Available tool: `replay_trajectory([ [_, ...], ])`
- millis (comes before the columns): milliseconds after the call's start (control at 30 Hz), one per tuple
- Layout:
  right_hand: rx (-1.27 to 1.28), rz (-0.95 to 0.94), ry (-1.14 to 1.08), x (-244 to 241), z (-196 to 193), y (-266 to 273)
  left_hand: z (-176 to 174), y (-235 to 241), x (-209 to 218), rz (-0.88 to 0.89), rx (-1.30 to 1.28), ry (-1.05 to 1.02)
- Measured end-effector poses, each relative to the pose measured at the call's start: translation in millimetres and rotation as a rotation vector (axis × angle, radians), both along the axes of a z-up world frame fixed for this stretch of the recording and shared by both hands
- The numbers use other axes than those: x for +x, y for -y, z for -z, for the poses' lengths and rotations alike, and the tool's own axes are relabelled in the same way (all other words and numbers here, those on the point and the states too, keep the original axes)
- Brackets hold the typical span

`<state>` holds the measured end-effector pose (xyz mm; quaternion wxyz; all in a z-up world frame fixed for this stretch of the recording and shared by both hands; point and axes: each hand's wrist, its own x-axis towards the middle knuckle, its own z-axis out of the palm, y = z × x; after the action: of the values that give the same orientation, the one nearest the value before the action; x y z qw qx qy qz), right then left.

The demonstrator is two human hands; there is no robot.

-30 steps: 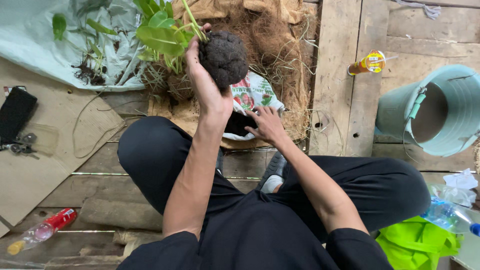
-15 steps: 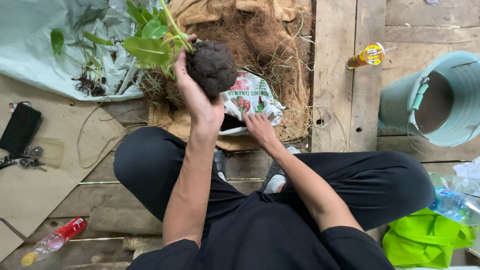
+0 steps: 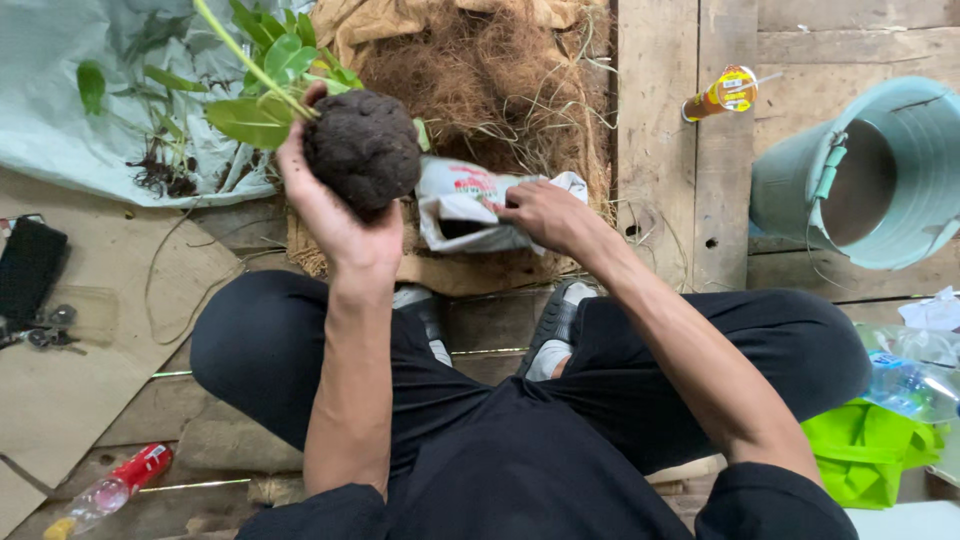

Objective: The person sits on the floor and prepares a small plant by removing old soil from its roots and wrapping the root ball with coconut coir. They then secure the coir around the roots using a thin string, tying it in place.

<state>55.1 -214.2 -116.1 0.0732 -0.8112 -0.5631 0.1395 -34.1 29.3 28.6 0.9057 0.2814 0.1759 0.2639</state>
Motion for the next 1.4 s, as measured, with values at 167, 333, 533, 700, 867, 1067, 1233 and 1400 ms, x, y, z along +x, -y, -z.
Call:
replay_trajectory([
  [167,-0.207,0.022,-0.140,-13,-5,1,-7,2,-6,0.007,-0.057,0.011],
  [333,-0.317,0.236,-0.461,-4,7,-13,-15,10,-7,0.059,-0.180,0.046],
  [533,-0.052,0.692,-0.672,52,38,-32,-21,11,-7,0.053,-0.205,0.087],
  [700,0.203,0.901,-0.317,104,77,-30,-15,13,-3,0.060,-0.226,0.073],
  [867,0.141,0.872,0.044,130,96,-48,-8,16,2,0.083,-0.212,-0.006],
  [1067,0.067,0.881,0.231,151,100,-78,0,21,8,0.094,-0.231,-0.015],
  [1233,-0.020,1.040,-0.083,163,111,-70,-1,14,10,0.096,-0.291,-0.044],
  [1400,0.495,1.117,-0.414,206,81,-53,-3,16,12,0.112,-0.313,-0.058],
])
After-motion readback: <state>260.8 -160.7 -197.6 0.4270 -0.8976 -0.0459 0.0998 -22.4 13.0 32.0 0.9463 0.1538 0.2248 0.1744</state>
